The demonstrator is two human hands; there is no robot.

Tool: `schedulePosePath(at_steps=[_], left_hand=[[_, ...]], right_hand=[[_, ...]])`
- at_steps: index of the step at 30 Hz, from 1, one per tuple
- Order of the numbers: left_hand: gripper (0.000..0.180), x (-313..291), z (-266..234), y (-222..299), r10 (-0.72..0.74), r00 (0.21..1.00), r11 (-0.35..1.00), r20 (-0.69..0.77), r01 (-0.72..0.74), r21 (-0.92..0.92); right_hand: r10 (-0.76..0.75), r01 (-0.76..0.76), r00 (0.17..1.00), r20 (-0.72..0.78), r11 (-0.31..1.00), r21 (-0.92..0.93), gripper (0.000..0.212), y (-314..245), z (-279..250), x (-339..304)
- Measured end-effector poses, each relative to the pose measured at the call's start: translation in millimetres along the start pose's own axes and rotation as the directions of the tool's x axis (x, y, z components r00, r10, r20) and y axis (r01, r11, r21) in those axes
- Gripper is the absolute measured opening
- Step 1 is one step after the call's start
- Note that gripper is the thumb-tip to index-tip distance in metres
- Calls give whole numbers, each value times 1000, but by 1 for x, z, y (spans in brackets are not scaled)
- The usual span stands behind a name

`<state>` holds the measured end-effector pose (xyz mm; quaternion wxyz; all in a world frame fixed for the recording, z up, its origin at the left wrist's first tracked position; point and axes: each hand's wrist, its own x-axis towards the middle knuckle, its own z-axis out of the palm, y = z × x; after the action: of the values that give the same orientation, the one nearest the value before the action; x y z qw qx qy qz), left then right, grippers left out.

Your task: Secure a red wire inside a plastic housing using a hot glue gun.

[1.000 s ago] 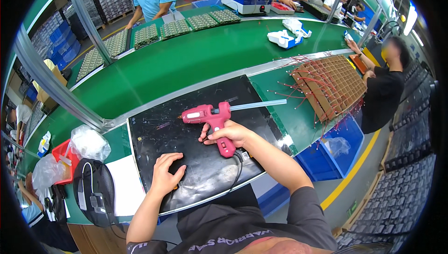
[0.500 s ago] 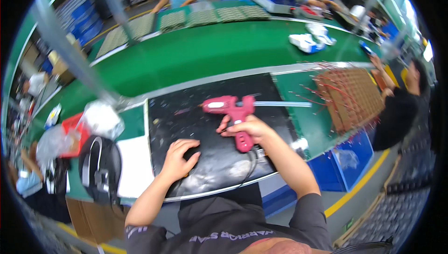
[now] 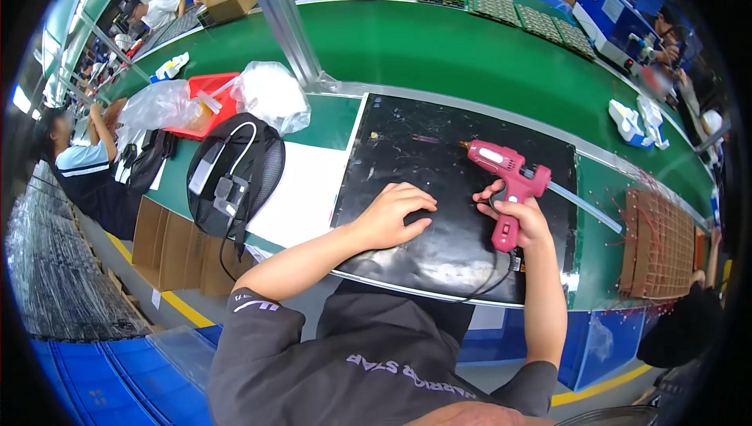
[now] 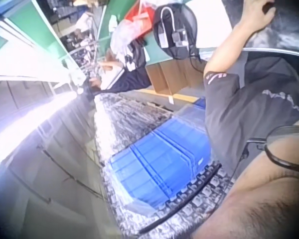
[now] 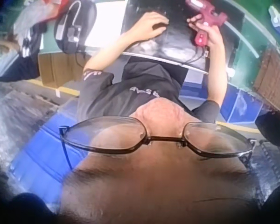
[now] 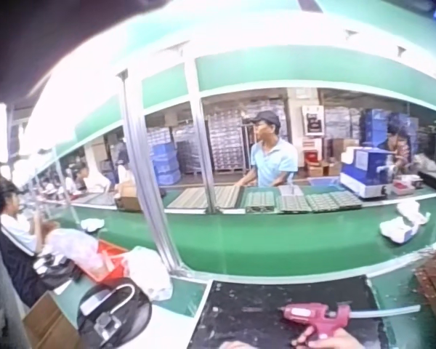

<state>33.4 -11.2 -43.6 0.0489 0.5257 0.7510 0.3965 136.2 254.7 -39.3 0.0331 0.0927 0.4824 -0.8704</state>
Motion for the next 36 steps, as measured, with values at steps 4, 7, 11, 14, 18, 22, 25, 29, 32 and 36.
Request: schedulePosePath(at_steps=[4,7,11,14,18,22,25,29,32,36], left_hand=[[21,-3,3,-2,36,999,999,-32,-36,-5],[21,-4,4,-2,42,999,999,-31,-42,10],[22,-6,4,-3,30,999,999,-21,-30,21],[22,-3,3,-3,29,1000,999,-3,-29,20],[22,-2,4,-5,52,998,999,-21,-51,7],[21,-4,1,-5,54,998,998,-25,-54,25],[20,-4,3,-7,61,998,998,-29,-61,-9],[21,-6,1,-4,76,997,997,-9,-76,34],[21,-9,1,-1,114,993,991,-1,-114,65],[23,-4,1,1,171,983,982,62,-176,75]], right_hand=[[5,-5,1000,-3,1000,-12,31,2,1,0],[12,-12,1000,-6,1000,-9,31,2,2,0],[11,-11,1000,3,1000,0,29,1,3,1],[7,-6,1000,-21,1000,2,30,-1,3,0],[12,-12,1000,-19,1000,-25,31,-1,2,1],[17,-18,1000,-15,999,-47,32,0,2,2],[17,-18,1000,-23,999,-31,32,1,3,2],[11,-12,1000,-14,999,-52,32,3,2,1],[15,-15,1000,-14,998,-57,32,2,2,0],[-7,6,999,-41,1000,-23,32,-1,-3,-8]])
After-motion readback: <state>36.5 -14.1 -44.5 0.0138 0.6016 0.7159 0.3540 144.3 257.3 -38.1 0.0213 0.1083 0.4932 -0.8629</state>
